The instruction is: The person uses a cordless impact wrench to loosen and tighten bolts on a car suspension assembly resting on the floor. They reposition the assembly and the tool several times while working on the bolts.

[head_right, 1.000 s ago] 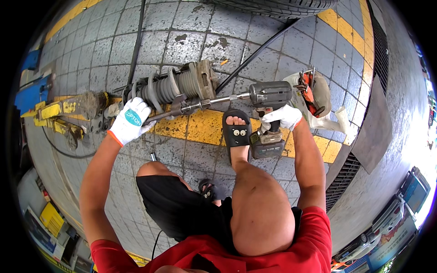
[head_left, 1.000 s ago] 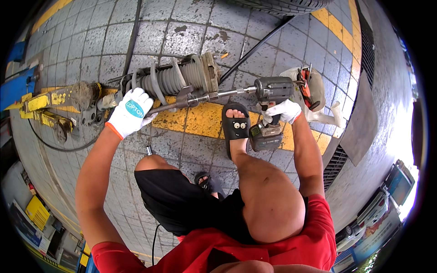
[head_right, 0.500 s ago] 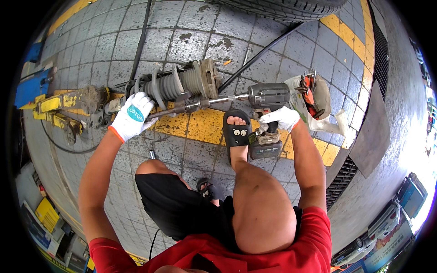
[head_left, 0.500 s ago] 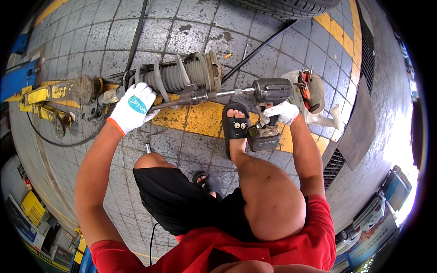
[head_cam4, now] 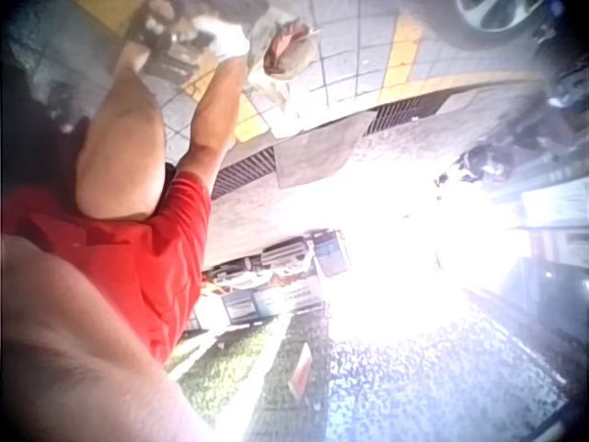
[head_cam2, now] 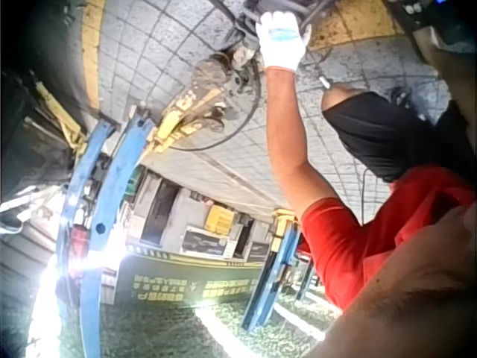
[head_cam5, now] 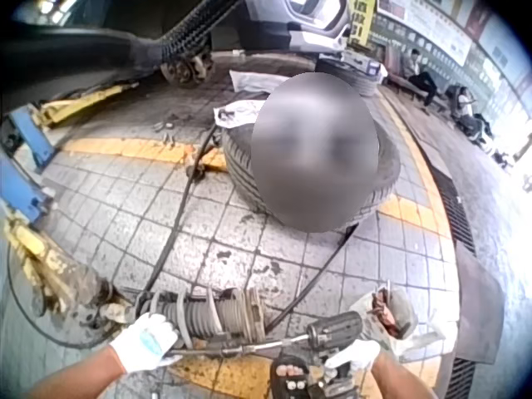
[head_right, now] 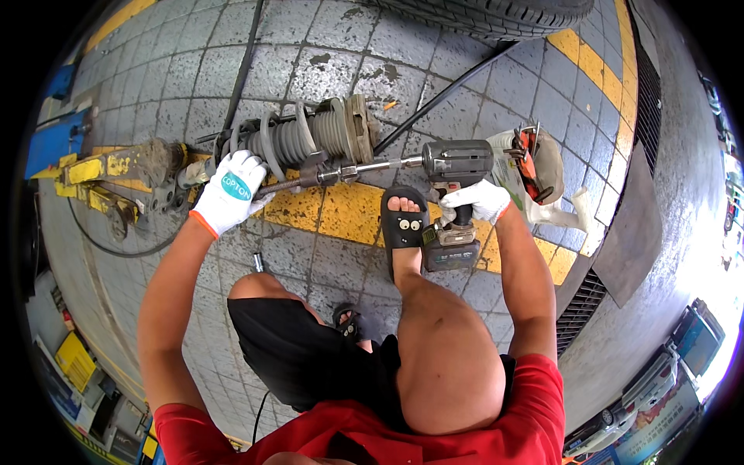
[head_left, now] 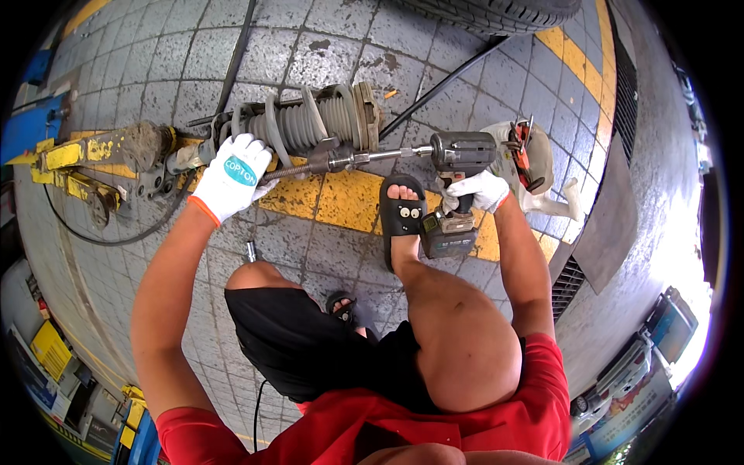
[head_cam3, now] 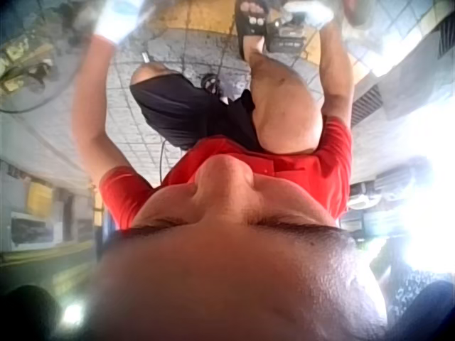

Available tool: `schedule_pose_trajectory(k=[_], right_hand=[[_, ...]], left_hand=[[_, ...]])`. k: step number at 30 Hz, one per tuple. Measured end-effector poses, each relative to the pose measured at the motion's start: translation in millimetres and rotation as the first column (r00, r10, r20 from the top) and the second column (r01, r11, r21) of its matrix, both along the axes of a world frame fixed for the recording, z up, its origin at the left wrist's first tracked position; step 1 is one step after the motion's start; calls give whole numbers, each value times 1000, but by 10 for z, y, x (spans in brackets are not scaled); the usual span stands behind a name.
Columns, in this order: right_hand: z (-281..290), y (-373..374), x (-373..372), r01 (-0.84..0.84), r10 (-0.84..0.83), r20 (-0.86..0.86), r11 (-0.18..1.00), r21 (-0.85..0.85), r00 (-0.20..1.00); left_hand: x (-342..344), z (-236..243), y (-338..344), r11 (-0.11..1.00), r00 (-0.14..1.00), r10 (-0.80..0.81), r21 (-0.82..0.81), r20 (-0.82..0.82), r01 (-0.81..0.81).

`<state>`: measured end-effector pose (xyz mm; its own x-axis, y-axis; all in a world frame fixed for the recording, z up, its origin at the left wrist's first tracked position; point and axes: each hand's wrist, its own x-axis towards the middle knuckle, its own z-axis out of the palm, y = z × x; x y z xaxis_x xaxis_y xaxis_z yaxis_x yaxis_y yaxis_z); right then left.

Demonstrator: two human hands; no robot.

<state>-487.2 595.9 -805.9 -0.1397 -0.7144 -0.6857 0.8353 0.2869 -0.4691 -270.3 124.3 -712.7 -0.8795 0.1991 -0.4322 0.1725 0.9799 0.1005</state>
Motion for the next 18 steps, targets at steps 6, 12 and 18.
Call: schedule_pose_trajectory(k=[6,12,18], right_hand=[[8,-85,26,-29,29,-3,1000,11,1000],[27,-93,86,11,-11,21,1000,-11,1000],[95,-218,86,-40,39,49,999,19,998]], left_hand=[[95,-37,-36,1000,992,23,4,-124,-23],[269,-47,56,940,844,329,65,-424,-334],[392,-146,64,834,807,528,-15,-264,-551]])
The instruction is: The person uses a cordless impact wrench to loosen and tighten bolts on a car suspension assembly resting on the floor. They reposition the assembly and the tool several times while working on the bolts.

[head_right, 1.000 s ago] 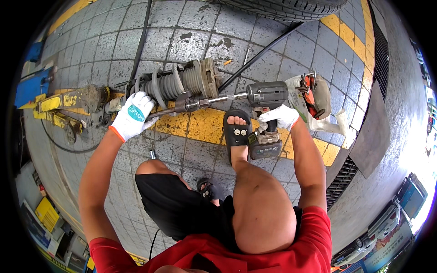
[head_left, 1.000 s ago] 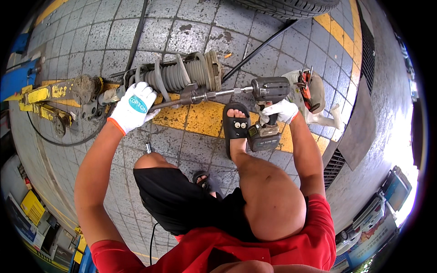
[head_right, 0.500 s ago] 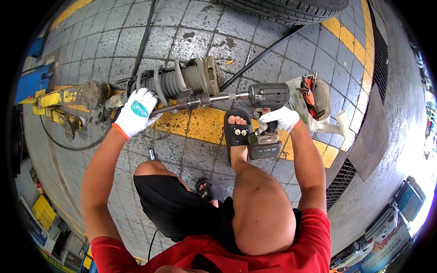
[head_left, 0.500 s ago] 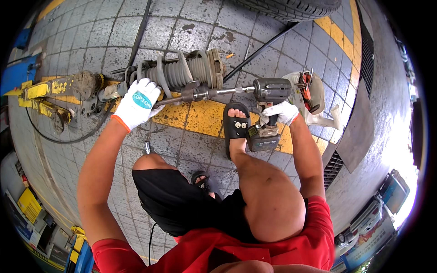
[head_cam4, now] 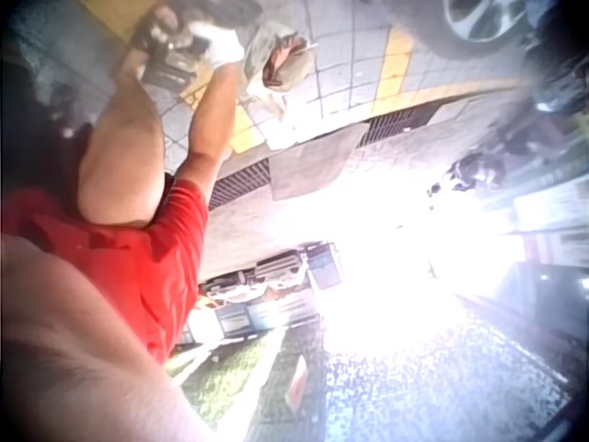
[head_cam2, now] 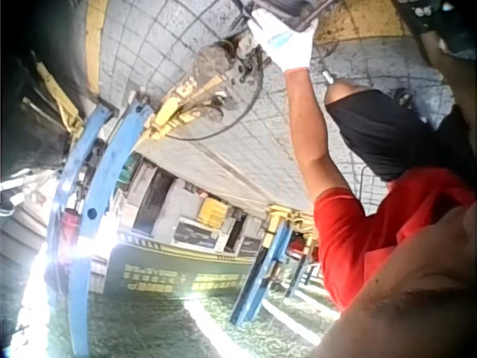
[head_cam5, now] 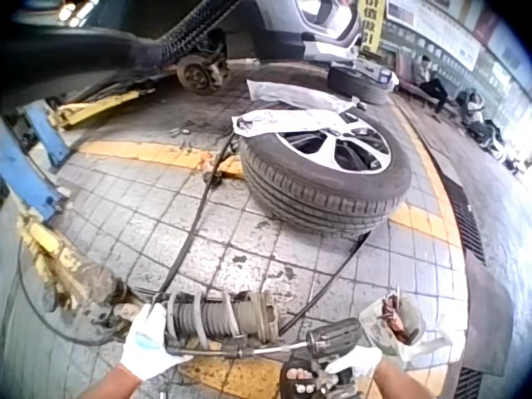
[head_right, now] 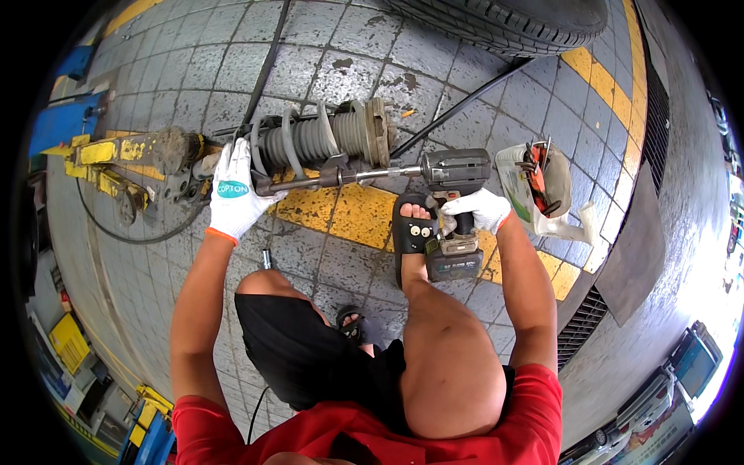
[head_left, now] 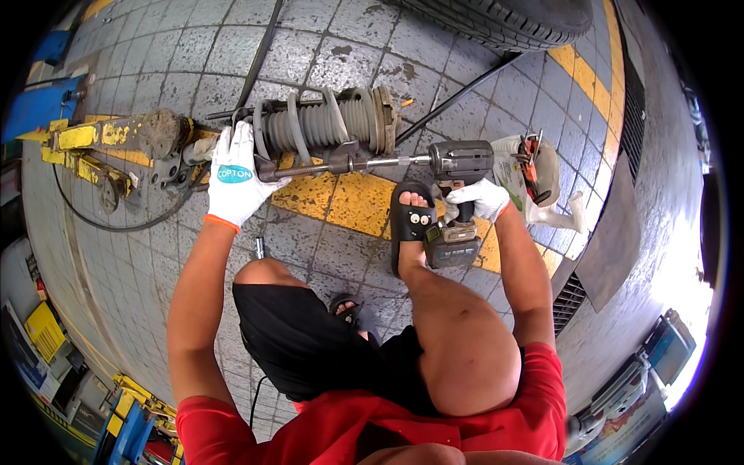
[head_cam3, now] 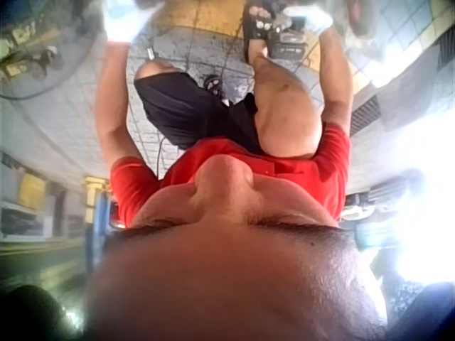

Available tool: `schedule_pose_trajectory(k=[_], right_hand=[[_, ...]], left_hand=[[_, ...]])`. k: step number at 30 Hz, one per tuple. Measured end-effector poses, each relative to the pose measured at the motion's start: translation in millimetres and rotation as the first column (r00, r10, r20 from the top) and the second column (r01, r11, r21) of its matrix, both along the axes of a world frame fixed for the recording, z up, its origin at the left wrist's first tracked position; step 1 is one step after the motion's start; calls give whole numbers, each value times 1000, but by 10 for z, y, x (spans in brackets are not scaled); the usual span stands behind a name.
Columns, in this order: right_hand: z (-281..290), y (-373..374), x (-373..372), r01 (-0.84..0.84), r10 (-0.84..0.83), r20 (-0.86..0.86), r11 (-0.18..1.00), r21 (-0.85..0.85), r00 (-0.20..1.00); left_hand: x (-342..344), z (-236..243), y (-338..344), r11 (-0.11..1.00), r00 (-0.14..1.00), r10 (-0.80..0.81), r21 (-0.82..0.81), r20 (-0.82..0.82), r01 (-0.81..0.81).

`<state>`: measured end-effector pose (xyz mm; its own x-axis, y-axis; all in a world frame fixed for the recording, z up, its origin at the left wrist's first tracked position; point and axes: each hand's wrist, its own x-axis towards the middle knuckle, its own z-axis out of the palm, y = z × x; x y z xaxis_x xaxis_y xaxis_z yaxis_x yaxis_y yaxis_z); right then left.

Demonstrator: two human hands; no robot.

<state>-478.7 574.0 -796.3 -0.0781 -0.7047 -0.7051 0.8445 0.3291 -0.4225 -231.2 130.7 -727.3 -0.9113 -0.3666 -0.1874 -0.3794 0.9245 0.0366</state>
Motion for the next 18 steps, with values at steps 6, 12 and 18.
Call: schedule_pose_trajectory(k=[6,12,18], right_hand=[[80,-68,22,25,-25,-4,999,-30,1000],[142,-102,72,74,-73,-19,995,62,997],[116,-125,86,54,-53,-26,998,37,998]], left_hand=[[22,-45,-23,999,999,13,44,-51,-10],[-60,109,218,990,1000,-16,-140,3,16],[-15,-8,109,989,983,-131,-79,-127,122]])
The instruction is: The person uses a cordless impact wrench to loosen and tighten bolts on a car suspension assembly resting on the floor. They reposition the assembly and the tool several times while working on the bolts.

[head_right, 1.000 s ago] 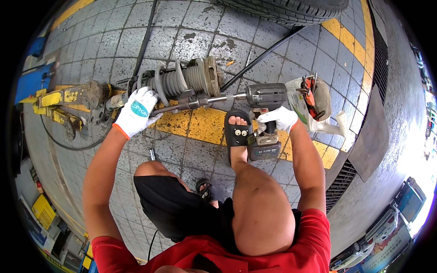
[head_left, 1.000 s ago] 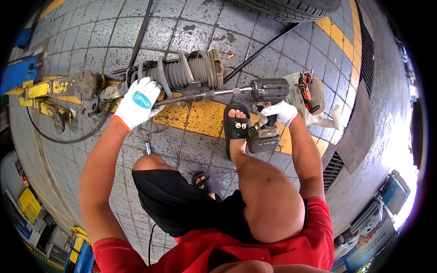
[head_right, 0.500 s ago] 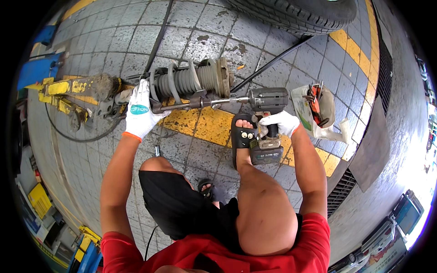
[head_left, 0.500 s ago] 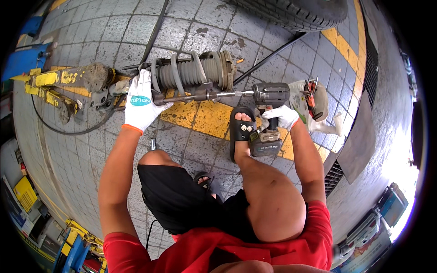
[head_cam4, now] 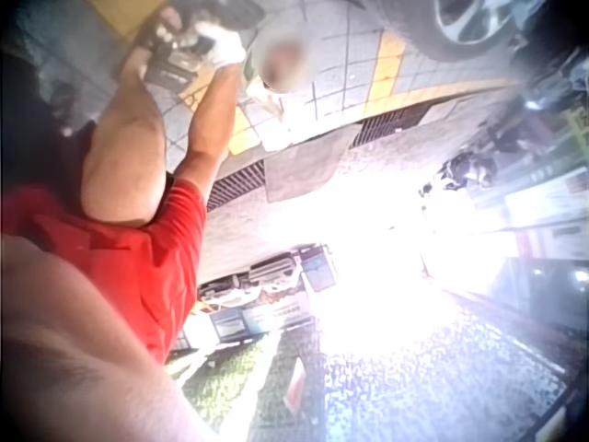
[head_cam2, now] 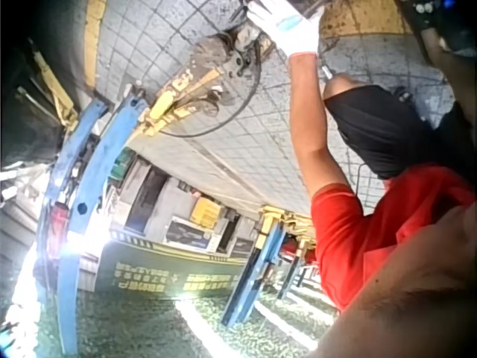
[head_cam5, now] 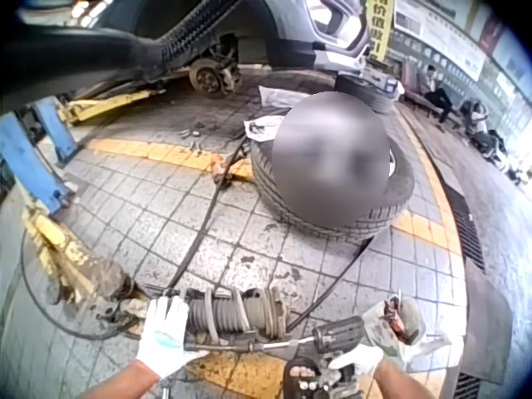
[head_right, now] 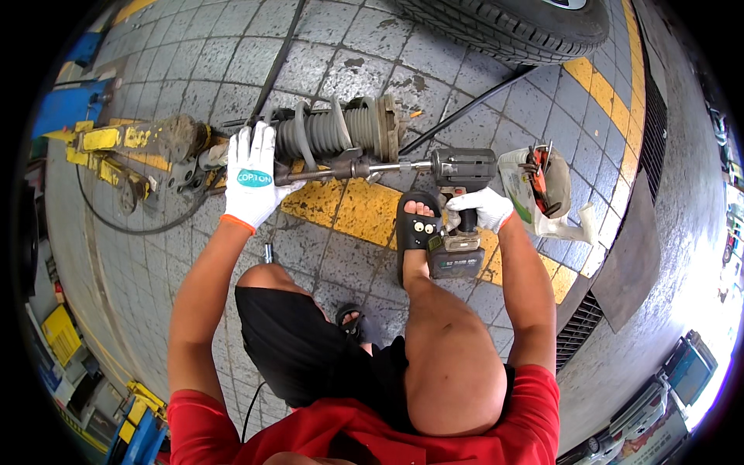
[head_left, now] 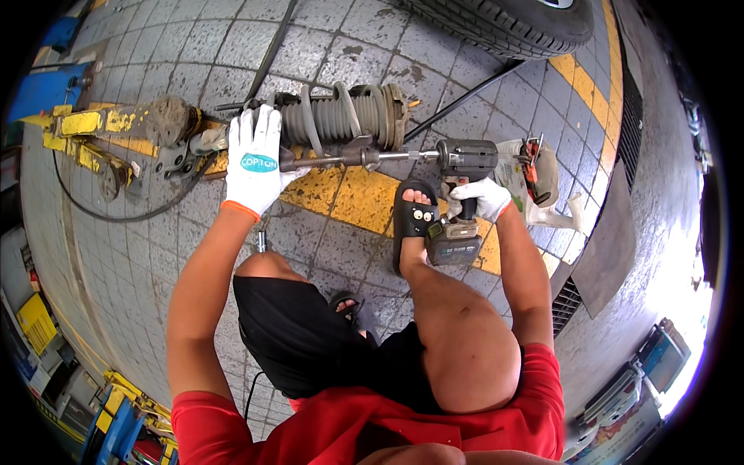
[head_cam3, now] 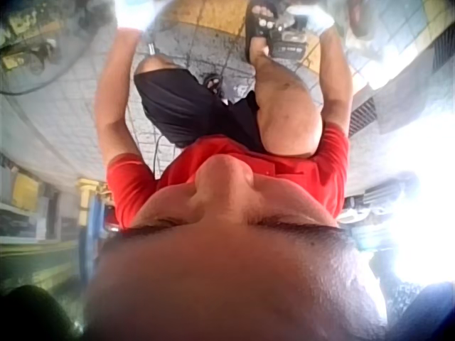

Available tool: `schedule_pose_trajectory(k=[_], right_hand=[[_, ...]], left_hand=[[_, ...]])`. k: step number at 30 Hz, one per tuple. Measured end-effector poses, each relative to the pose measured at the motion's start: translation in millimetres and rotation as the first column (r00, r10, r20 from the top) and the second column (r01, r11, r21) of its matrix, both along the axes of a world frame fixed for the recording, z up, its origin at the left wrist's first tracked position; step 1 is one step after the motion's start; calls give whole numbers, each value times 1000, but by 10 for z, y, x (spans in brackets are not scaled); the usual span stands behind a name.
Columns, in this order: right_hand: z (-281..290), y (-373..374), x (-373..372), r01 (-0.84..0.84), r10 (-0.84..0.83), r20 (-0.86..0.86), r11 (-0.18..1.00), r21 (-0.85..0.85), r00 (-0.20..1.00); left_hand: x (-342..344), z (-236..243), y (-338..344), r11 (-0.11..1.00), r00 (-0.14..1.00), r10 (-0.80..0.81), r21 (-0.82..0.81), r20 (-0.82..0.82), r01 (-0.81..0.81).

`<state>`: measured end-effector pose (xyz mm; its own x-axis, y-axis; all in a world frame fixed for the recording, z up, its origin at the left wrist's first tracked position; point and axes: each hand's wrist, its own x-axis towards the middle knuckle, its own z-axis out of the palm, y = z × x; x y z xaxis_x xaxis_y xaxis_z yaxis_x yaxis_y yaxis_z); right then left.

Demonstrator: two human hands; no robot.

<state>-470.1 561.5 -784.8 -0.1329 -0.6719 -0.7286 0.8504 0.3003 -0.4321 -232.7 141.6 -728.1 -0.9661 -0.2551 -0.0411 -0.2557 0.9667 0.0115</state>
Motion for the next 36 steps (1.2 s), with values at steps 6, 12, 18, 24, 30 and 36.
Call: schedule_pose_trajectory(k=[6,12,18,24,30,36], right_hand=[[-5,13,-2,7,-7,9,1000,-11,1000],[40,-98,-24,-15,13,-26,999,-43,1000],[-101,-26,6,51,-47,89,998,-44,995],[-201,27,-18,-14,3,-159,997,-71,987],[-181,34,-71,-100,110,-241,993,57,964],[-233,19,11,-73,85,-182,995,70,980]], left_hand=[[-13,-21,17,1000,1000,-21,21,-8,21],[-11,-35,17,999,999,-28,38,-19,28],[25,-59,22,996,997,-38,73,-63,43],[-4,-50,54,997,997,-36,66,-64,40],[-97,308,-227,969,998,-41,247,54,26],[-216,134,-776,443,733,514,593,447,-672]])
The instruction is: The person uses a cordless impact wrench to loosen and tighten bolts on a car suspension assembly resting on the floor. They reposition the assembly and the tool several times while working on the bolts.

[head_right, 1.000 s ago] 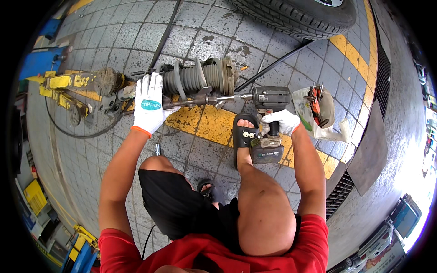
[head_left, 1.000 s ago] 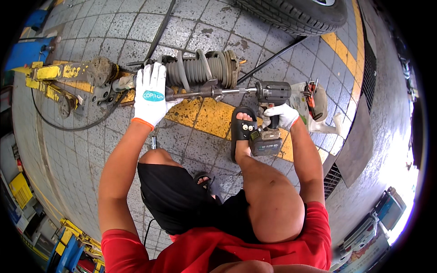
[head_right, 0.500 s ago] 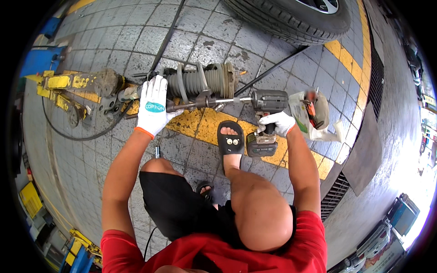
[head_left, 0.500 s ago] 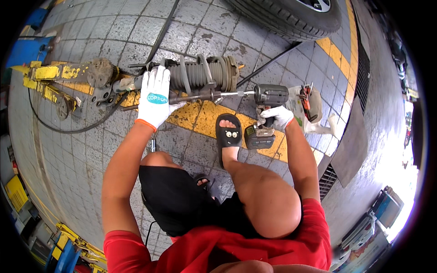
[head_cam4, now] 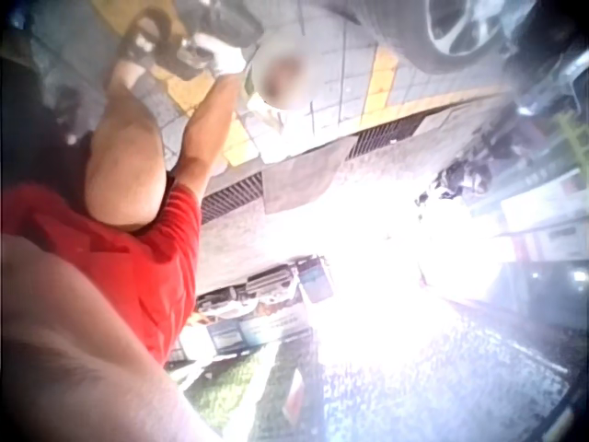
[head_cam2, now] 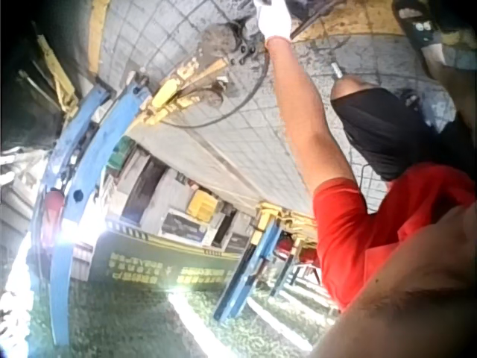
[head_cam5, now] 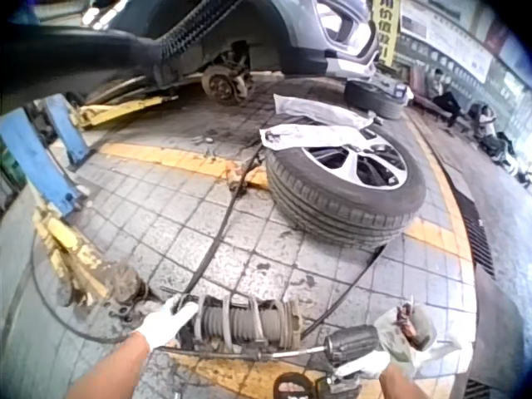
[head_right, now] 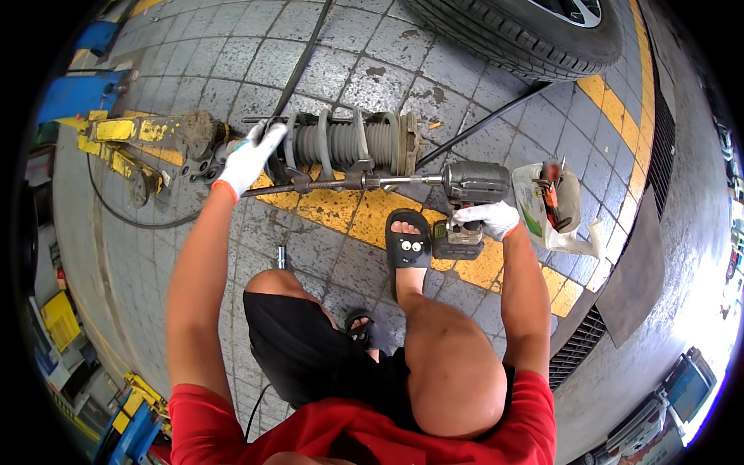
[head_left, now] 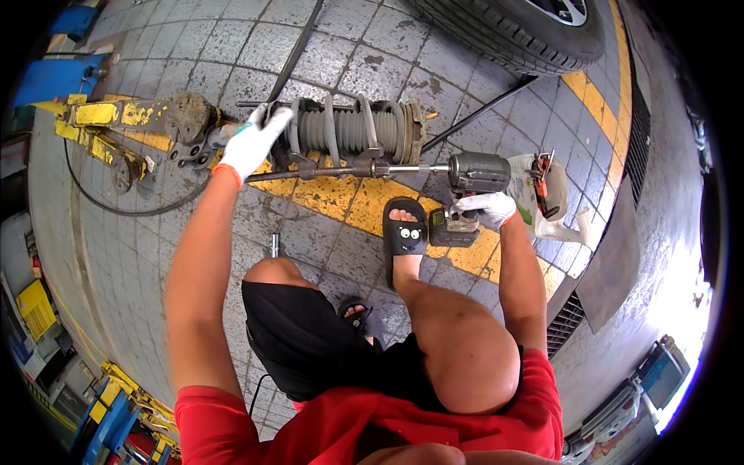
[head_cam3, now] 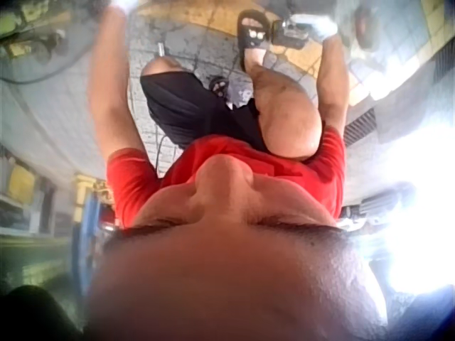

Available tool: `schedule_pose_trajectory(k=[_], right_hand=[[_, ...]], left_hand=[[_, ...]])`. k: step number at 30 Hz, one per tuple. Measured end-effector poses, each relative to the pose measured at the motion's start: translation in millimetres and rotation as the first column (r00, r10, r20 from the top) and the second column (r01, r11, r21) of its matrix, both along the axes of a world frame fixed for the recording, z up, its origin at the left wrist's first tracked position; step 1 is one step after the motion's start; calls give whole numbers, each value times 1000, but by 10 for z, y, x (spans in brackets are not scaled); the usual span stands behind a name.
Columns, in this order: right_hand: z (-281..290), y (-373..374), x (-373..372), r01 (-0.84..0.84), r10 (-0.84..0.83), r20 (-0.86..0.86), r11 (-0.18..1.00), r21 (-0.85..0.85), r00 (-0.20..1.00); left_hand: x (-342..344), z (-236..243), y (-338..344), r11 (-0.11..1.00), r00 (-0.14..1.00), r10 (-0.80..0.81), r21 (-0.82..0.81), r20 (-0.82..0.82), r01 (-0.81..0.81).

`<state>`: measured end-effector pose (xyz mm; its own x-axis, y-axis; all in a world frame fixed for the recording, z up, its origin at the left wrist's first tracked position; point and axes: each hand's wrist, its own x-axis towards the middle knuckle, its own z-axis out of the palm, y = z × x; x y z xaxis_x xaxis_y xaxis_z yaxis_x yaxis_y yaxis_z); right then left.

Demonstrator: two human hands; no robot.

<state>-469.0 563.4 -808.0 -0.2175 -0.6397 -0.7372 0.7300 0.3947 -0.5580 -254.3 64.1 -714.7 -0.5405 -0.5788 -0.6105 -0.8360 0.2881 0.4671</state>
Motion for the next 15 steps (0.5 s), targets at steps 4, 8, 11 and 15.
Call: schedule_pose_trajectory(k=[4,8,11,15], right_hand=[[-87,81,37,12,-14,-33,998,-56,999],[-2,29,54,-35,19,-127,992,-119,992],[59,2,92,-44,20,-234,995,-95,972],[-78,96,69,-4,-11,-167,996,-90,986]], left_hand=[[-205,-161,211,992,989,121,-7,-83,-122],[-126,-431,187,984,978,135,-94,-160,-151],[-148,-411,266,972,979,146,-165,-139,-169],[-178,-469,304,960,979,135,-227,-150,-167]])
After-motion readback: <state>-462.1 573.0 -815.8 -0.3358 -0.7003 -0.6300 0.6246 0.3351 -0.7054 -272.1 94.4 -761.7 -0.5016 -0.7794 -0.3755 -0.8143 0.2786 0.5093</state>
